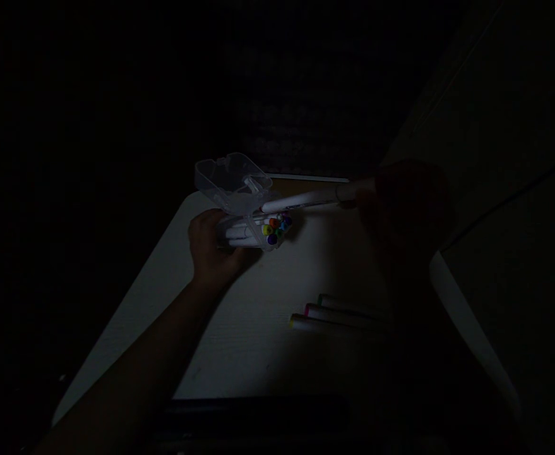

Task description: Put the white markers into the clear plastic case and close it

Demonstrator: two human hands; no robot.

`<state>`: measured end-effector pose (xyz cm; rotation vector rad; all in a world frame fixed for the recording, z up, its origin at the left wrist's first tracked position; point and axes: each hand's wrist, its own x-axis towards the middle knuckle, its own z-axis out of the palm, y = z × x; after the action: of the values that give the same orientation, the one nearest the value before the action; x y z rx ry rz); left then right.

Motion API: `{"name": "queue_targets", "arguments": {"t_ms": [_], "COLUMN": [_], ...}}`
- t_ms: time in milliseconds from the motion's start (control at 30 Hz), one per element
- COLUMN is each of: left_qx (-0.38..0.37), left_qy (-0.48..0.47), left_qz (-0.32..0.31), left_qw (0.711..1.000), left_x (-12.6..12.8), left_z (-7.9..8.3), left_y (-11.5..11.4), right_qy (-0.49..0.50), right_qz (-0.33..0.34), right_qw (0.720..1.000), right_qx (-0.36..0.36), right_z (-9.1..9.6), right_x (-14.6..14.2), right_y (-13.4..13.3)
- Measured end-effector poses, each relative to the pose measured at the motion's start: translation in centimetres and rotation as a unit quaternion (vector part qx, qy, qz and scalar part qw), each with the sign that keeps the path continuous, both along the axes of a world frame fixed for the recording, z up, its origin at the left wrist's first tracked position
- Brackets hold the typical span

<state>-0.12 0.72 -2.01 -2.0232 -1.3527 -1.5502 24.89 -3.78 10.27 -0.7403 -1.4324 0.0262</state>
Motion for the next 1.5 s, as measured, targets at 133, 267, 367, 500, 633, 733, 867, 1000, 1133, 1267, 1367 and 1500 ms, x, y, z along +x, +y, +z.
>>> {"name": "queue_targets", "arguments": {"t_ms": [133, 267, 367, 500, 633, 733, 867, 1000, 1133, 1267, 1367, 1500], "left_qx": [-0.002, 0.002, 0.001, -0.026, -0.012, 0.032, 0.064, 0.062, 0.047, 0.016, 0.003, 0.007], "left_qy": [0.004, 0.004, 0.009, 0.019, 0.045, 0.054, 0.055, 0.050, 0.046, 0.044, 0.048, 0.044], "left_qz": [0.009, -0.007, -0.011, 0.008, 0.012, -0.004, -0.024, -0.025, -0.013, 0.008, 0.010, -0.007], "left_qw": [1.000, 1.000, 1.000, 0.999, 0.999, 0.998, 0.996, 0.996, 0.998, 0.999, 0.999, 0.999], "left_x": [0.0, -0.1, -0.1, 0.1, 0.2, 0.2, 0.2, 0.2, 0.2, 0.1, 0.1, 0.2], "left_z": [0.0, -0.1, -0.1, 0.2, 0.5, 0.6, 0.7, 0.7, 0.6, 0.5, 0.6, 0.7], "left_y": [0.1, 0.4, 0.3, 0.0, -0.2, -0.2, -0.1, -0.1, -0.2, -0.3, -0.4, -0.2], "right_qy": [-0.019, 0.013, 0.039, -0.010, -0.073, -0.095, -0.112, -0.125, -0.172, -0.199, -0.185, -0.171], "right_qz": [-0.038, -0.100, -0.096, -0.019, -0.009, -0.036, -0.056, -0.060, -0.037, -0.008, -0.013, 0.003], "right_qw": [0.999, 0.994, 0.993, 1.000, 0.997, 0.995, 0.992, 0.990, 0.984, 0.979, 0.981, 0.985], "right_qx": [-0.003, 0.033, 0.057, 0.015, 0.004, 0.018, 0.003, -0.009, -0.002, -0.042, -0.057, -0.037], "right_z": [0.2, 0.6, 0.6, -0.1, -0.8, -1.1, -1.2, -1.2, -0.8, -0.8, -0.9, -0.5], "right_x": [-0.1, -0.2, -0.5, -0.6, -0.3, 0.0, 0.2, 0.1, -0.2, -0.2, 0.2, 0.9], "right_y": [-0.5, -1.0, -1.2, -0.7, 0.4, 0.9, 1.0, 0.7, 0.4, 0.5, 0.7, 0.6]}}
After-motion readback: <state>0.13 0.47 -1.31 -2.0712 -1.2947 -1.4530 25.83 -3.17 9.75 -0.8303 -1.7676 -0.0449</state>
